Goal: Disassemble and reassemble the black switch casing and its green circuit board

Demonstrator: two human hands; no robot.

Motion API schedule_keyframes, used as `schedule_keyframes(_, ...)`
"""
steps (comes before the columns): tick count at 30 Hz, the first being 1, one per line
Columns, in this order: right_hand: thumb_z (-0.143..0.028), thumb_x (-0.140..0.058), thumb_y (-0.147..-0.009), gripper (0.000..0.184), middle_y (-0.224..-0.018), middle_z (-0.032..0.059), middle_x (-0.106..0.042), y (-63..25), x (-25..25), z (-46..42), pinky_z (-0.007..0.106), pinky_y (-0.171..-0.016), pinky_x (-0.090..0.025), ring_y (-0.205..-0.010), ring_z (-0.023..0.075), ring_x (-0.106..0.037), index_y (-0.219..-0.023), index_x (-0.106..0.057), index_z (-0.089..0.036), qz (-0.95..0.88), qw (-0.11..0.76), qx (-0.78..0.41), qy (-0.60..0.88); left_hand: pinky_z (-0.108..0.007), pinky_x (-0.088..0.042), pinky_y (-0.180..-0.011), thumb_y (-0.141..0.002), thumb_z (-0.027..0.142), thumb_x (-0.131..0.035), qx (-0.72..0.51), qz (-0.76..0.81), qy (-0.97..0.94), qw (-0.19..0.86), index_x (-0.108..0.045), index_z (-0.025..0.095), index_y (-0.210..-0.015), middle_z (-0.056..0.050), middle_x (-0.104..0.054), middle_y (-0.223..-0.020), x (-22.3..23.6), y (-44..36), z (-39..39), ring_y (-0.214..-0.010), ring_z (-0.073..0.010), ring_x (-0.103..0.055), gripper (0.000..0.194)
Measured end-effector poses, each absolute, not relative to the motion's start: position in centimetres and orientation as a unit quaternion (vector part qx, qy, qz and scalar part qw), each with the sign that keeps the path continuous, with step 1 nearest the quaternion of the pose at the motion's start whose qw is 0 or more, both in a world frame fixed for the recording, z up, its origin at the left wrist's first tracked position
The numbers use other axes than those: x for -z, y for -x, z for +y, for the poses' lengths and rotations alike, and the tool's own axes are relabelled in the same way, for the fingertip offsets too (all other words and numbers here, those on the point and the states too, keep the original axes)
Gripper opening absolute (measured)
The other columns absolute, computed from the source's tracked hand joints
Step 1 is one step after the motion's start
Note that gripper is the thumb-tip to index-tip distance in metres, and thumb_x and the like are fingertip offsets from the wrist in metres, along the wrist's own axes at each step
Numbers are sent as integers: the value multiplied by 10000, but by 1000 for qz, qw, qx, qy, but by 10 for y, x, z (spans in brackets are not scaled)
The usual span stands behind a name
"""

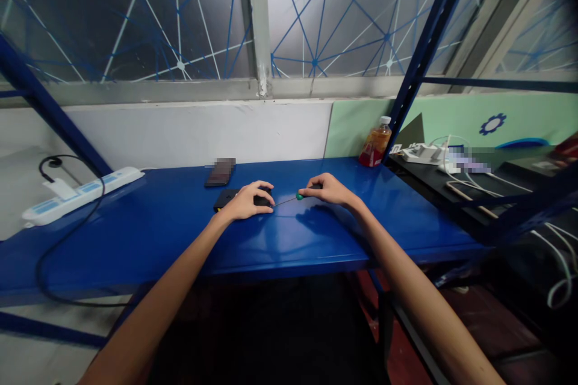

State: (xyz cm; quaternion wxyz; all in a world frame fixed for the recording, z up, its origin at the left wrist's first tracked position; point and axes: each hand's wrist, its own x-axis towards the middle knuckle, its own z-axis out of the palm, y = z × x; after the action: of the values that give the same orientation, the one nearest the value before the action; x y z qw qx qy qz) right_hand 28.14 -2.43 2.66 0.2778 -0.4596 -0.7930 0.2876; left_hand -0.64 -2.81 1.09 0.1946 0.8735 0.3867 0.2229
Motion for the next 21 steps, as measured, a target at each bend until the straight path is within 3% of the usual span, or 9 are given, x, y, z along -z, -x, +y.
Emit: schedule_keyframes(21,-629,-639,-702,509,-548,-16,-483,-285,-32,-25,258,-504,-264,-534,102,-354,-697,-712,-125,-789,297,-269,466,-445,-432,-1004,-784,397,-671,-249,383,-870,184,-737,248,-837,-56,-566,-1280,-12,3,-32,-1172,-270,-543,171)
